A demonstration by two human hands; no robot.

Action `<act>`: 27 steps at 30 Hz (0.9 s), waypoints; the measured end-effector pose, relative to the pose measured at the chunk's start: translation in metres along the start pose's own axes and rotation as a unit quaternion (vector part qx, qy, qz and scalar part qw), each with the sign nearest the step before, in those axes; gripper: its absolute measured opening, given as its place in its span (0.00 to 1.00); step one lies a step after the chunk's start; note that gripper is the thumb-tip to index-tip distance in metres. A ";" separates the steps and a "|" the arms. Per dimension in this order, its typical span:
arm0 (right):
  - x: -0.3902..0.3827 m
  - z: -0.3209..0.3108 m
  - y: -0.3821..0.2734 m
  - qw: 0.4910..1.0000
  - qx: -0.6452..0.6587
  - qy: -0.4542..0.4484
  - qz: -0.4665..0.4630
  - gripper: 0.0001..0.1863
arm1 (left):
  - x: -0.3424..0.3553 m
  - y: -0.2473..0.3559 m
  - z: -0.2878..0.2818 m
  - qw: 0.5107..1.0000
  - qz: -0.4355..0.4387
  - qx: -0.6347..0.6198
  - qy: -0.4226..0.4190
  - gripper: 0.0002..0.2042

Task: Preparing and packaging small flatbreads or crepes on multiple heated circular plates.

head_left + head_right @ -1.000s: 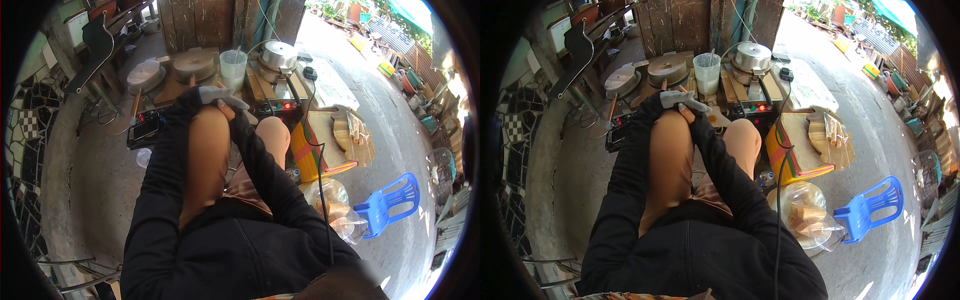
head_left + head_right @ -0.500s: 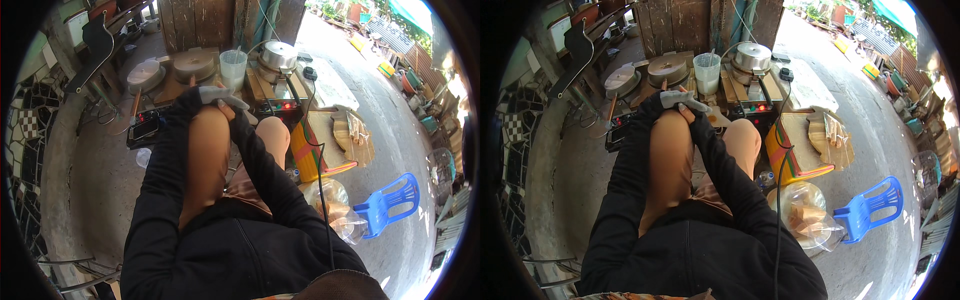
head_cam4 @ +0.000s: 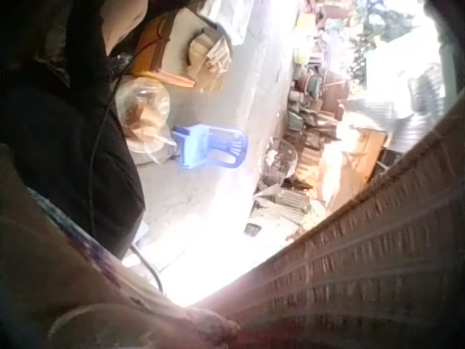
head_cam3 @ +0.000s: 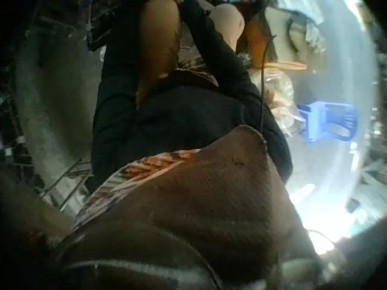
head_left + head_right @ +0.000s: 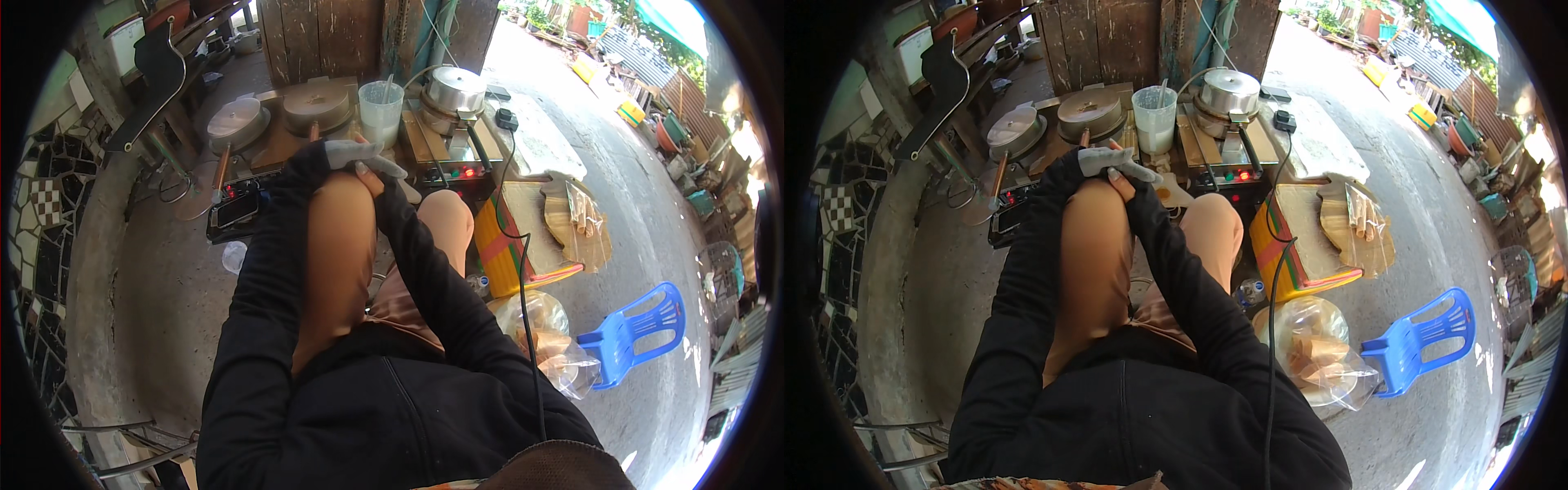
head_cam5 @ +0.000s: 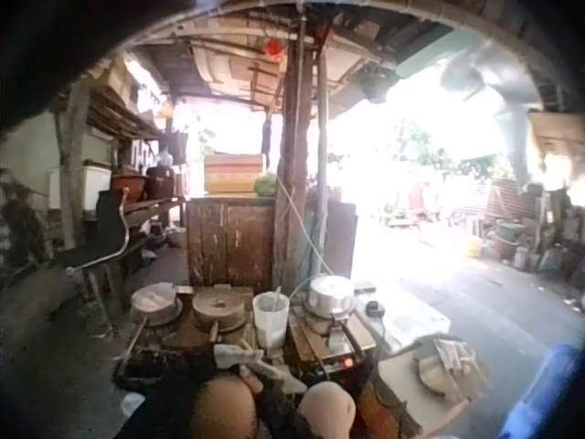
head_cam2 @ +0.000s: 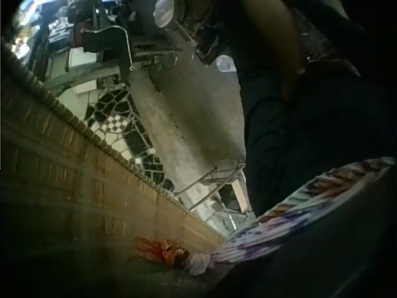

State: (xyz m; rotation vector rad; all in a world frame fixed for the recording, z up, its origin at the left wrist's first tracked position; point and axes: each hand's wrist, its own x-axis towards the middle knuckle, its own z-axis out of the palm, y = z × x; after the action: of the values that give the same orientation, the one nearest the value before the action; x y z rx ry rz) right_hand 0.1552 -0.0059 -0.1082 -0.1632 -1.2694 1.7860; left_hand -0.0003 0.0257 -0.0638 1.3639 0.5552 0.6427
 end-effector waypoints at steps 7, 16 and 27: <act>0.000 0.002 -0.003 1.000 -0.009 0.000 -0.003 0.30 | -0.002 0.000 -0.002 1.000 0.001 -0.027 -0.008 0.22; -0.001 0.003 -0.003 1.000 -0.003 -0.002 0.000 0.30 | -0.004 -0.002 -0.002 0.998 0.001 -0.063 -0.018 0.22; 0.002 0.002 0.000 1.000 0.000 -0.003 -0.011 0.29 | -0.001 -0.002 -0.004 0.994 0.000 -0.108 -0.030 0.23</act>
State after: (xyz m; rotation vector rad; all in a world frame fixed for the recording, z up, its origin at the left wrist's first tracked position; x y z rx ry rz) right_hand 0.1523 -0.0060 -0.1066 -0.1443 -1.2712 1.7687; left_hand -0.0035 0.0279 -0.0659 1.1762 0.4247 0.6412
